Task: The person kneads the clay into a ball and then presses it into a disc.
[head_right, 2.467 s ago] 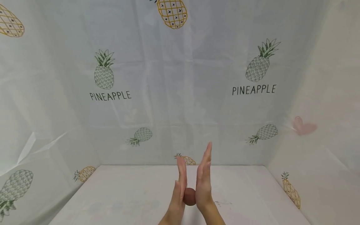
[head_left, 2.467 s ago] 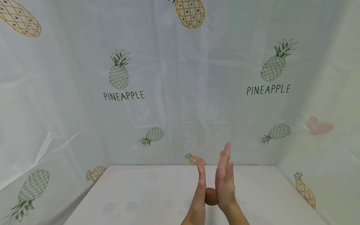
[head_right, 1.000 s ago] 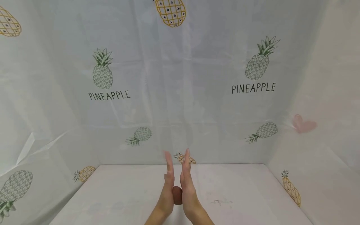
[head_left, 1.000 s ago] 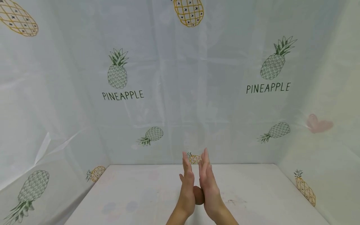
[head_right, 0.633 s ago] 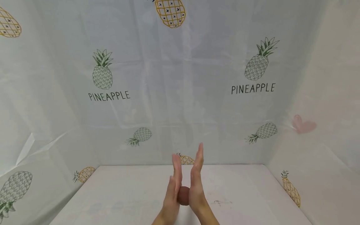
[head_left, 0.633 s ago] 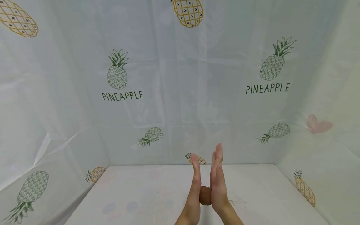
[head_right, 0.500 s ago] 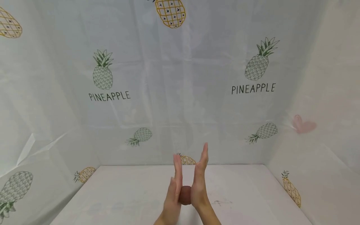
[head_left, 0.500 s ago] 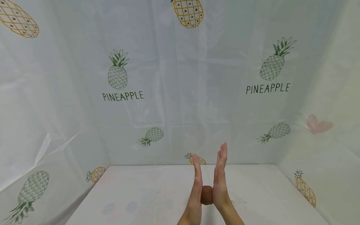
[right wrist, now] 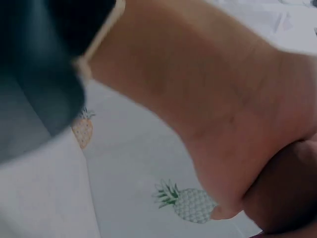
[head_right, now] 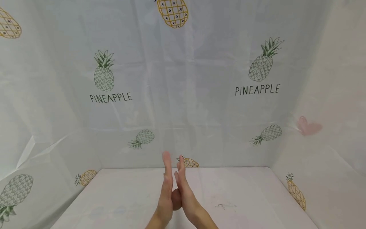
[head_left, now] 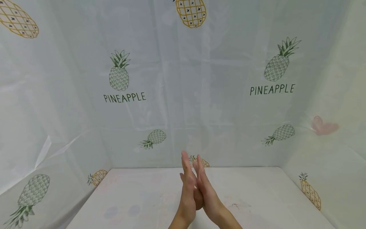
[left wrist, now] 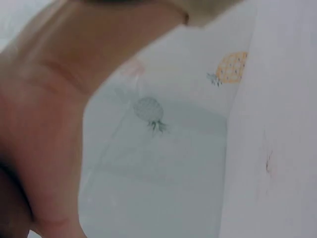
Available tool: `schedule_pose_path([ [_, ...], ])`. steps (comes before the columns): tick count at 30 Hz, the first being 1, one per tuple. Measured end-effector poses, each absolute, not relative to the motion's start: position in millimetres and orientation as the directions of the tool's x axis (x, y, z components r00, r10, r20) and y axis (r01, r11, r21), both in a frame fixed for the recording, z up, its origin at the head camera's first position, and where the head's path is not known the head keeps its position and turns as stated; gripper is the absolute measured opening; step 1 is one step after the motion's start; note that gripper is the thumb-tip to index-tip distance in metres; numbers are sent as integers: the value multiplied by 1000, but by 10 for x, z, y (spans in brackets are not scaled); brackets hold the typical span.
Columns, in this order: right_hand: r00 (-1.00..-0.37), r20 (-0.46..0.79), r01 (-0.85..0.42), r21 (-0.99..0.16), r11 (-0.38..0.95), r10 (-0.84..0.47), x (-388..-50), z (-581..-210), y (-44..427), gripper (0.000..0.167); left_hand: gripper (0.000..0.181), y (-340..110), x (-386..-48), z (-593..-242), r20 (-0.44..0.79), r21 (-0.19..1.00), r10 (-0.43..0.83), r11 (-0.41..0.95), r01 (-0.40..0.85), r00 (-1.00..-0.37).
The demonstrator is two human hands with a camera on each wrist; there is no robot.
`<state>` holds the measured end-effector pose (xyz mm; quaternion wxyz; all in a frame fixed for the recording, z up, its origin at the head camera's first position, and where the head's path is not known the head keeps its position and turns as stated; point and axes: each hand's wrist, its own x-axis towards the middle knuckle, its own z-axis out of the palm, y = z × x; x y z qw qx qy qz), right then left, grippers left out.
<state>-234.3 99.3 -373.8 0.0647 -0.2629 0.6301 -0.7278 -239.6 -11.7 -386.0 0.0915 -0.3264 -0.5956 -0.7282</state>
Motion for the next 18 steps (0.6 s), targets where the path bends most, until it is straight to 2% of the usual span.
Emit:
schedule_pose_path([
  [4,-847,287,-210,-954,-214,-448,-2267,-3710,939,50,62,-186,-2513,-3906,576,816,164,-169,552,-801],
  [10,-831,330,-237,-938,-252,-447,-2204,-3674,899,52,63,-282,-2639,-3975,591,806,79,-85,586,-803],
  [14,-828,386,-293,-916,-275,-407,-2184,-3640,907,52,62,-244,-2626,-3988,571,821,101,-92,563,-815],
  [18,-816,479,-389,-869,-306,-324,-2193,-3630,959,53,61,-123,-2544,-4002,570,821,183,-105,561,-801],
])
